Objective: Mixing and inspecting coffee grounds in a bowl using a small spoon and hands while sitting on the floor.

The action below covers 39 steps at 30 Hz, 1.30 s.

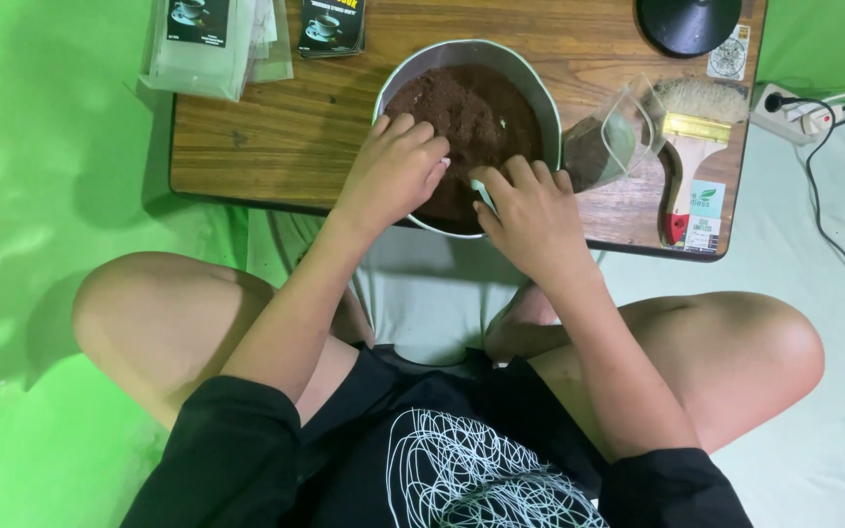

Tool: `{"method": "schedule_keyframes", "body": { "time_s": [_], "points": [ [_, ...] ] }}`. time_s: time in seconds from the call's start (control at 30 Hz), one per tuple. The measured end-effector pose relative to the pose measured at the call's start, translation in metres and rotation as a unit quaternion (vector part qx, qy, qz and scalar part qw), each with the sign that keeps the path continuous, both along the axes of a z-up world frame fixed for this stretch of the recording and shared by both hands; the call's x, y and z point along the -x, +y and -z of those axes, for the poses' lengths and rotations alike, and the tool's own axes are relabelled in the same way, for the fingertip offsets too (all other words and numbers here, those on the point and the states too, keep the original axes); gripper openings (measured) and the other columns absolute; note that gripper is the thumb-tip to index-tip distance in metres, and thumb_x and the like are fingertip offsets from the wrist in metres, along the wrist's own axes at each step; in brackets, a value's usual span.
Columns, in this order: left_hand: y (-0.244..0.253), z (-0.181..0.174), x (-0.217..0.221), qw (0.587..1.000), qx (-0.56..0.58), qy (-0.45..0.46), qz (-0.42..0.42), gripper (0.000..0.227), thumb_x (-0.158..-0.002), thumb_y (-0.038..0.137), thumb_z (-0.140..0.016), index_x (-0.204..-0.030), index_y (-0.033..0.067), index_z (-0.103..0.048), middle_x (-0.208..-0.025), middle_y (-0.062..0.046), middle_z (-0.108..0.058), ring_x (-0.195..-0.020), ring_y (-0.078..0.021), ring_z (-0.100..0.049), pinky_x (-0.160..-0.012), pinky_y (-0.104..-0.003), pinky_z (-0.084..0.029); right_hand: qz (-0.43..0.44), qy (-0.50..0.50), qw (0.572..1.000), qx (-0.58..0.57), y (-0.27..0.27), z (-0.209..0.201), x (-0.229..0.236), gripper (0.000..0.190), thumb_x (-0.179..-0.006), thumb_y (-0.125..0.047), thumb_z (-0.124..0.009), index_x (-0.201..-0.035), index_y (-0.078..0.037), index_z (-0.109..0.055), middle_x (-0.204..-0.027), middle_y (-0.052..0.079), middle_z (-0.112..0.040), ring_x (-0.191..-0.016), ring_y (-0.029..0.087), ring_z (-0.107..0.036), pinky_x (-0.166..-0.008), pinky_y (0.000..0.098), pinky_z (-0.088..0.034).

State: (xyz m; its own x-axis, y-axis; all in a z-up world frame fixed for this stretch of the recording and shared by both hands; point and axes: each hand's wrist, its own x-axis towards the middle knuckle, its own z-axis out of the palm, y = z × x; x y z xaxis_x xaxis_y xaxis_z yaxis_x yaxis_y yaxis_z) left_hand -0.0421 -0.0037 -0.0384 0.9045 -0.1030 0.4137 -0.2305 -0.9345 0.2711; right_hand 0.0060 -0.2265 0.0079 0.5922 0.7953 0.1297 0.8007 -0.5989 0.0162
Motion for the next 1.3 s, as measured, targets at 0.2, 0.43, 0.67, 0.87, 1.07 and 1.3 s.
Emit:
{"method": "schedule_keyframes", "body": {
  "time_s": [0.2,0.43,0.67,0.87,1.07,1.3],
  "points": [
    [0.000,0.004,-0.004,1.000,-0.016,0.003,-0.005,0.013,-0.094,0.028,-0.067,-0.087,0.0169,-0.068,-0.076,-0.005,-0.055,-0.082,-0.0286,-0.059,-0.075,-0.043,-0.045,-0.029,0.132,0.990,-0.034,0.003,-0.005,0.001,0.024,-0.101,-0.036,-0.068,-0.098,-0.017,-0.082,-0.085,0.009,-0.075,-0.086,0.034,-0.071,-0.084,0.0480,-0.048],
    [0.002,-0.009,-0.008,1.000,0.015,0.018,-0.010,0.021,-0.099,0.022,-0.061,-0.080,0.0139,-0.065,-0.072,-0.006,-0.056,-0.076,-0.0294,-0.061,-0.070,-0.042,-0.047,-0.033,0.167,0.984,-0.054,0.006,0.000,-0.010,0.012,-0.091,-0.019,-0.073,-0.087,-0.014,-0.083,-0.078,0.008,-0.076,-0.073,0.033,-0.071,-0.070,0.0450,-0.049],
    [0.006,-0.004,-0.016,1.000,0.005,-0.010,-0.014,0.023,-0.099,0.026,-0.061,-0.078,0.0164,-0.063,-0.071,-0.005,-0.055,-0.075,-0.0290,-0.061,-0.069,-0.042,-0.049,-0.054,0.150,0.985,-0.059,0.009,0.008,-0.016,0.010,-0.087,-0.023,-0.074,-0.084,-0.018,-0.082,-0.072,0.003,-0.075,-0.070,0.028,-0.073,-0.066,0.0404,-0.055],
    [0.015,-0.001,-0.029,1.000,0.020,-0.005,-0.012,0.022,-0.099,0.027,-0.061,-0.080,0.0173,-0.063,-0.072,-0.005,-0.056,-0.077,-0.0291,-0.063,-0.070,-0.042,-0.050,-0.050,0.138,0.979,-0.139,0.017,0.000,-0.029,0.016,-0.080,-0.012,-0.075,-0.092,-0.018,-0.083,-0.078,0.001,-0.074,-0.076,0.028,-0.072,-0.071,0.0381,-0.054],
    [0.001,-0.044,-0.039,0.985,0.173,-0.014,-0.018,0.008,-0.093,0.012,-0.065,-0.090,0.0055,-0.068,-0.088,-0.006,-0.068,-0.081,-0.0279,-0.062,-0.075,-0.040,-0.052,-0.011,0.146,0.961,-0.234,0.042,-0.008,-0.037,0.028,-0.076,0.006,-0.072,-0.101,-0.002,-0.080,-0.096,0.010,-0.074,-0.080,0.030,-0.062,-0.077,0.0369,-0.054],
    [-0.003,-0.007,-0.059,0.980,0.187,0.056,0.029,0.019,-0.096,0.016,-0.059,-0.079,0.0084,-0.060,-0.071,-0.014,-0.058,-0.075,-0.0399,-0.063,-0.065,-0.047,-0.052,0.009,0.057,0.975,-0.214,0.038,0.041,-0.062,0.017,-0.083,-0.007,-0.079,-0.098,-0.013,-0.078,-0.083,0.007,-0.067,-0.079,0.030,-0.068,-0.071,0.0422,-0.058]
  ]
}}
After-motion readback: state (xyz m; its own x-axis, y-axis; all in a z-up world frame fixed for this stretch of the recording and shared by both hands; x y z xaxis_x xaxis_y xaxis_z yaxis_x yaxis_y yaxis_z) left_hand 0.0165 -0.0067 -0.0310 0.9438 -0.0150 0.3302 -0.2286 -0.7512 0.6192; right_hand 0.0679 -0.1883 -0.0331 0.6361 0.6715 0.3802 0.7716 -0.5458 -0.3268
